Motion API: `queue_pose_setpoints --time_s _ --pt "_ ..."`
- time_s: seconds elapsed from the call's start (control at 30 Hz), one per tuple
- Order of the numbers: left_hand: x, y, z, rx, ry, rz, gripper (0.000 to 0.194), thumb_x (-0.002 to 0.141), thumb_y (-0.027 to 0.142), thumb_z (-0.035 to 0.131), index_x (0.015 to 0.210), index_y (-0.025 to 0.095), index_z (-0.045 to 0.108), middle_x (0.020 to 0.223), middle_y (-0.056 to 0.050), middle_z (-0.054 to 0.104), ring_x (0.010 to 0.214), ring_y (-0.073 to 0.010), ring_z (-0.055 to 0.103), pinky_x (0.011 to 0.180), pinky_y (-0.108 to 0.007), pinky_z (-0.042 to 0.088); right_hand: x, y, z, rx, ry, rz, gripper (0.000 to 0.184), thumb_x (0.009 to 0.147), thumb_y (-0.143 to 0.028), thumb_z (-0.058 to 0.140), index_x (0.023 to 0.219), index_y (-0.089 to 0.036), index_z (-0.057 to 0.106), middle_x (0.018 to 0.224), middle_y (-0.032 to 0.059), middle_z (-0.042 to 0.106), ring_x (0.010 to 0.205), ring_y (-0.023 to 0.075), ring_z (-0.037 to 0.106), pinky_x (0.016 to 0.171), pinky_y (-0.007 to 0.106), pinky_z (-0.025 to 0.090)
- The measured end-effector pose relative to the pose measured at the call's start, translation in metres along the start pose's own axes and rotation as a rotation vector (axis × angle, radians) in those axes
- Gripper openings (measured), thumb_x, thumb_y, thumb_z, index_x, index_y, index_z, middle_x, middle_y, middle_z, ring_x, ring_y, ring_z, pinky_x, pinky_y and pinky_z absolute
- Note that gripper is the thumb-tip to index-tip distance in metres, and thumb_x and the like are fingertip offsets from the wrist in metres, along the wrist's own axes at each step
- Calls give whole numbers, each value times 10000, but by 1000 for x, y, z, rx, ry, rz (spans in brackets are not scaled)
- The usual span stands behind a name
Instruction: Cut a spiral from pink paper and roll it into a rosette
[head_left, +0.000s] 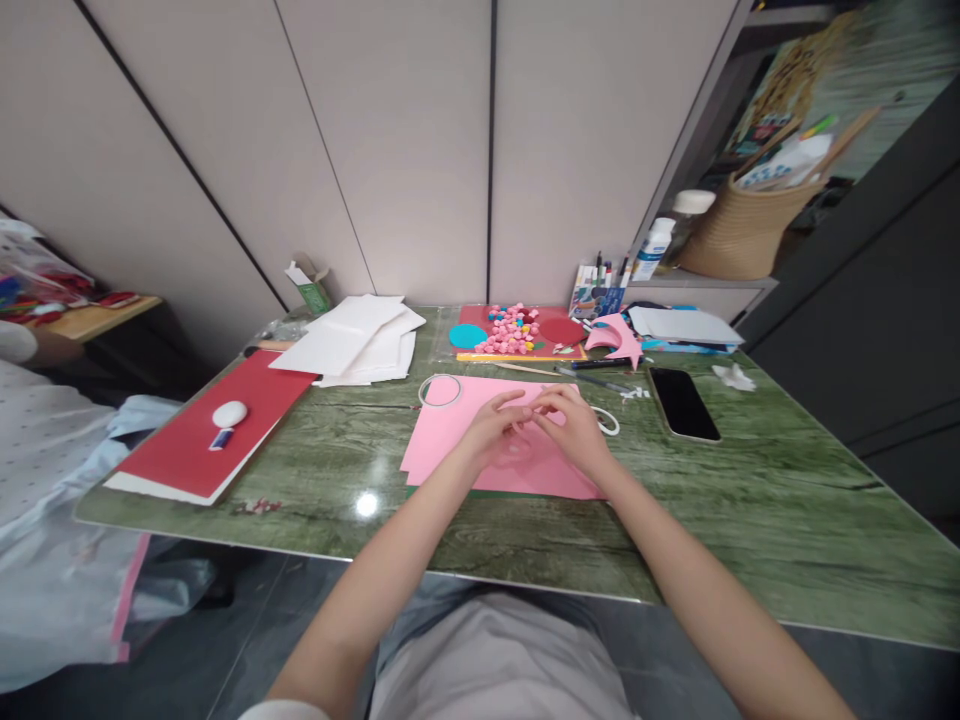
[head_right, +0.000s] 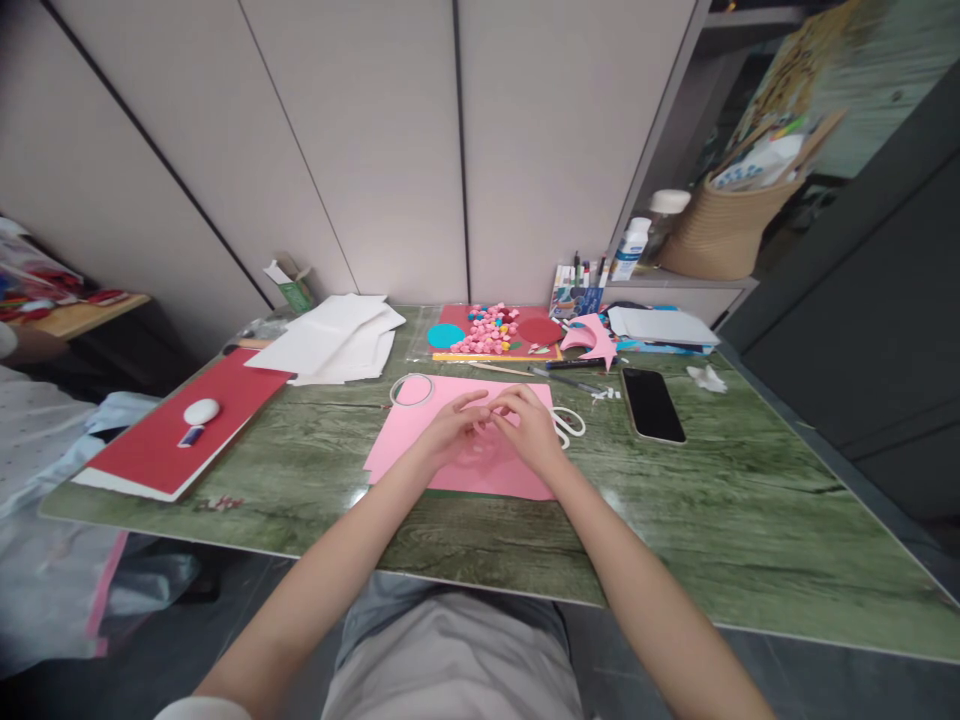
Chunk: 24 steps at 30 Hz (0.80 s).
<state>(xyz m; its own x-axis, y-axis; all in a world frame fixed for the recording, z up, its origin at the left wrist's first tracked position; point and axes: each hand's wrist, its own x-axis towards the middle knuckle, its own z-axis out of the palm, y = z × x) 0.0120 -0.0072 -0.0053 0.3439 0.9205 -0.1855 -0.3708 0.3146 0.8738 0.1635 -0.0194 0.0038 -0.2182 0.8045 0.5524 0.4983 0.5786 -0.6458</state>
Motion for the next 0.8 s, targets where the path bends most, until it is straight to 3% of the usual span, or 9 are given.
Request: queue_pose_setpoints --time_s 0.3,0.43,0.8 --pt "2 -2 1 -12 6 108 463 573 165 687 1014 136 547 687 -9 613 589 -66 526 583 -198 378 -2 4 8 29 -89 -59 232 819 -135 449 952 -240 608 921 52 524 914 178 491 807 342 414" --pt "2 -3 4 30 35 136 457 544 147 702 980 138 564 748 -27 632 656 -87 559 636 -212 393 -2 6 11 22 -63 -54 243 804 -120 465 953 -247 609 926 46 518 913 176 491 810 342 410" --pt "1 -7 0 67 -58 115 467 579 218 700 1021 154 563 814 -58 650 691 -122 584 645 -243 421 0 0 0 21 50 20 90 711 -112 563 733 -198 570 813 19 508 725 139 492 641 275 421"
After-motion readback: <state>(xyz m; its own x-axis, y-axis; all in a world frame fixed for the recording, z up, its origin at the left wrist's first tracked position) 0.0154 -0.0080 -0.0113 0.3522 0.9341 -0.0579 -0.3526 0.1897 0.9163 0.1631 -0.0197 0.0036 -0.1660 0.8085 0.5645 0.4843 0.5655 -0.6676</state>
